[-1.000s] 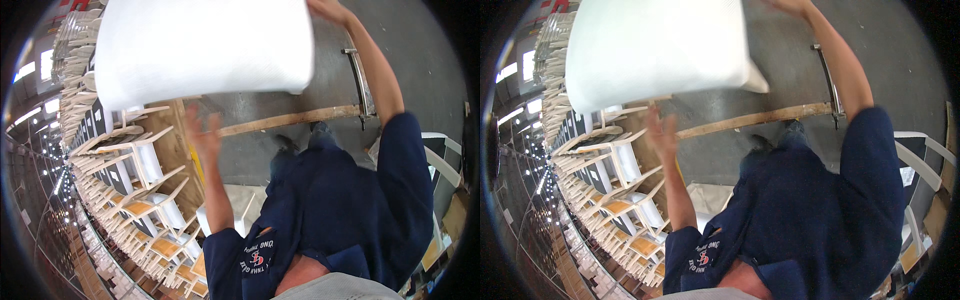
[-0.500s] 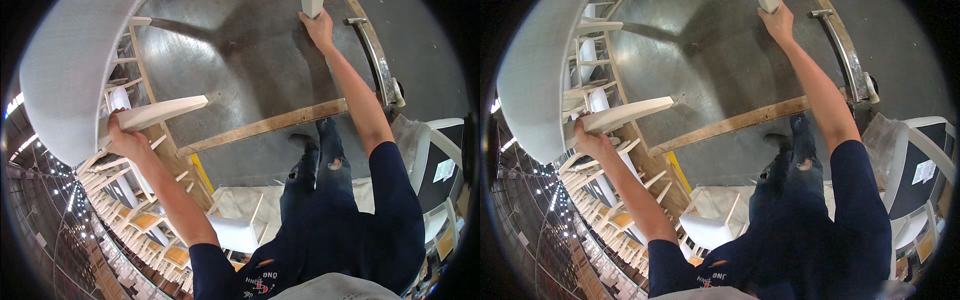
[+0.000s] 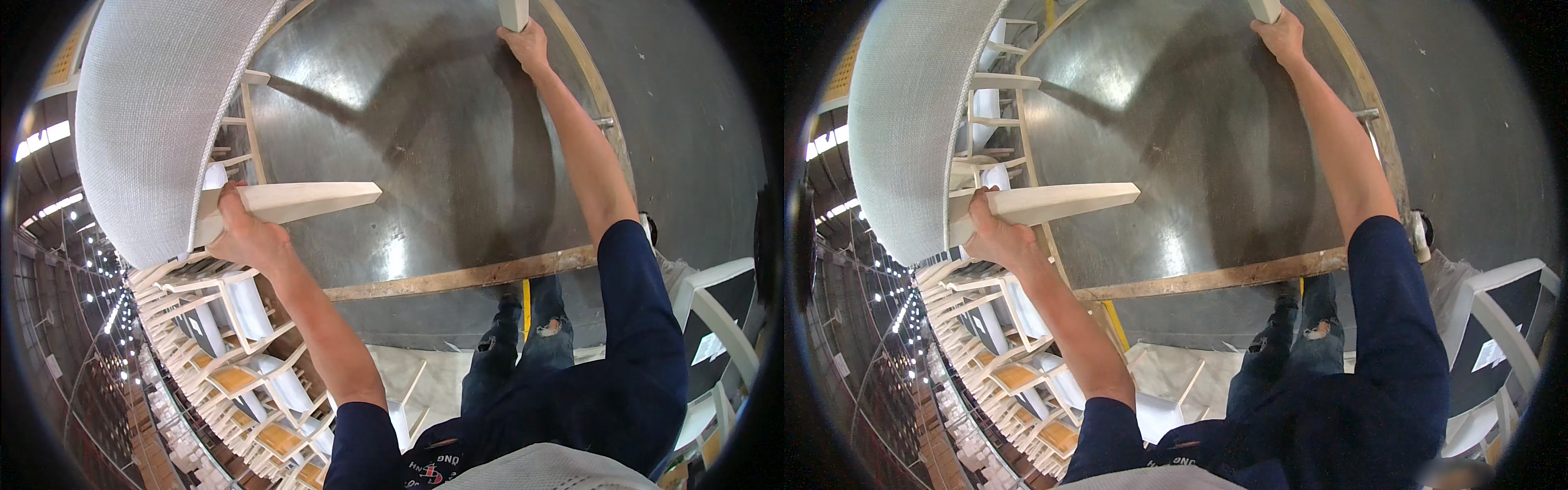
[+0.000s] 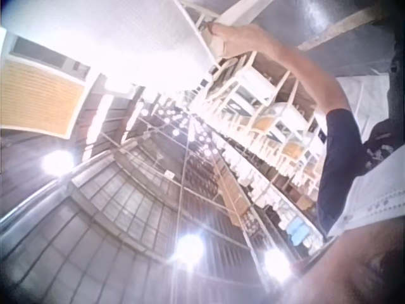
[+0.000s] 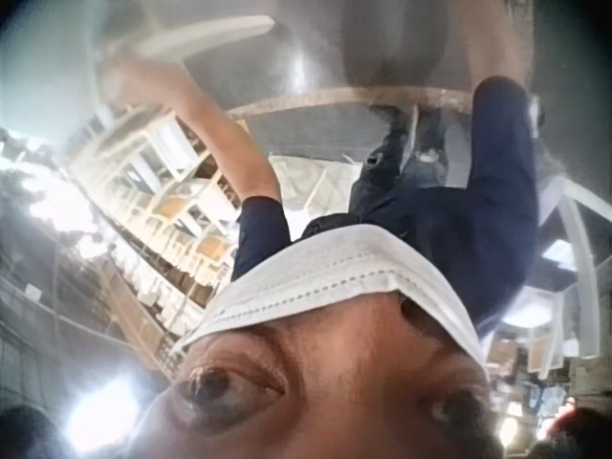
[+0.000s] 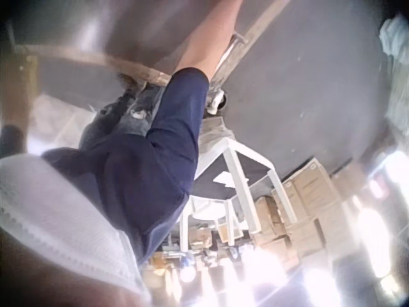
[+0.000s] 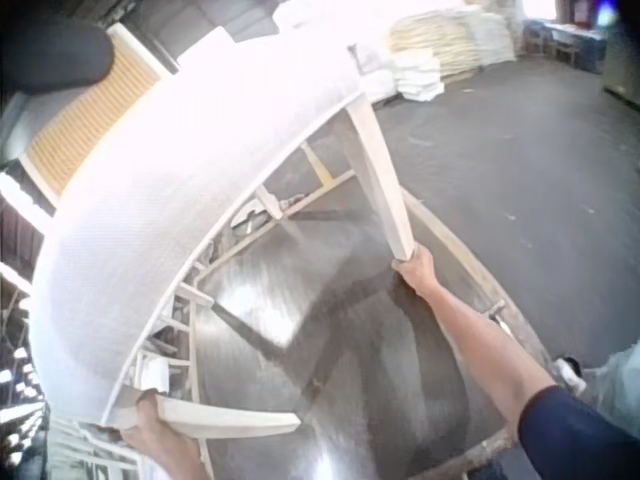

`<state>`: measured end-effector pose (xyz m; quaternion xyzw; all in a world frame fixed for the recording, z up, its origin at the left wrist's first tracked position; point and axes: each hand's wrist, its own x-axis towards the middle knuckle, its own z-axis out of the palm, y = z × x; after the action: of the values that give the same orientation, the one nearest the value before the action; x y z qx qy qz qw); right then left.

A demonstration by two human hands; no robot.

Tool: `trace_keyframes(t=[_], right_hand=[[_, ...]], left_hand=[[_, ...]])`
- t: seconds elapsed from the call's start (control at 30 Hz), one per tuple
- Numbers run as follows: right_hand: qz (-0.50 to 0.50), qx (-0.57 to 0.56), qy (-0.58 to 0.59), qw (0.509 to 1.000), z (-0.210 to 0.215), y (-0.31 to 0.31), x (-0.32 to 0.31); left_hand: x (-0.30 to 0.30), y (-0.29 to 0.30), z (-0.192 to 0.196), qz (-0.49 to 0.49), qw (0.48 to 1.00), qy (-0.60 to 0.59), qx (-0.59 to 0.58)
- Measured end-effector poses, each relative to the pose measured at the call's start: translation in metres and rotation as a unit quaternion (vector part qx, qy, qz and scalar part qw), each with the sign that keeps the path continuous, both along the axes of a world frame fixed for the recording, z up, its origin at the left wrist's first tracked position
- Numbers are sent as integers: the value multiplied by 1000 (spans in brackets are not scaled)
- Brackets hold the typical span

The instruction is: The person assembles white chairs by attaching legs to the seat frame and securing them with a hammer. They repeatedly lift and position the seat, align the legs, and tap them into place. The person also wipes the chair legs with a cloth during the process.

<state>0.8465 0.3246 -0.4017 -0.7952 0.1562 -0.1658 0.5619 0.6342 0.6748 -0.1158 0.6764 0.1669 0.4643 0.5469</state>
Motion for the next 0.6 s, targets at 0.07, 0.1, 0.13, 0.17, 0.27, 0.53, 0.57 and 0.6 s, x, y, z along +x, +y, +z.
trace_keyframes(t=[0.07, 0.1, 0.13, 0.17, 0.27, 0.53, 0.57, 0.6], right_hand=[[0, -2, -4, 1000, 3, 2, 11], [-2, -5, -9, 1000, 1, 2, 18], [4, 13, -3, 1000, 0, 0, 24], [9, 30, 2, 999, -1, -4, 29], [23, 63, -5, 998, -12, -9, 39], [34, 19, -42, 998, -15, -13, 65], [33, 14, -48, 998, -17, -16, 67], [35, 8, -50, 998, -17, -17, 66]], left_hand=[[4, 0, -2, 16, 1000, 13, -4], [7, -7, -1, 22, 999, 23, -9], [9, -10, -1, 28, 999, 32, -15], [14, -8, -2, 22, 999, 20, -14], [25, -5, -8, 4, 1000, 5, -19], [44, -9, -9, 22, 1000, -3, -15], [46, -11, -9, 17, 1000, -8, -8], [45, -15, -8, 13, 1000, -11, -2]])
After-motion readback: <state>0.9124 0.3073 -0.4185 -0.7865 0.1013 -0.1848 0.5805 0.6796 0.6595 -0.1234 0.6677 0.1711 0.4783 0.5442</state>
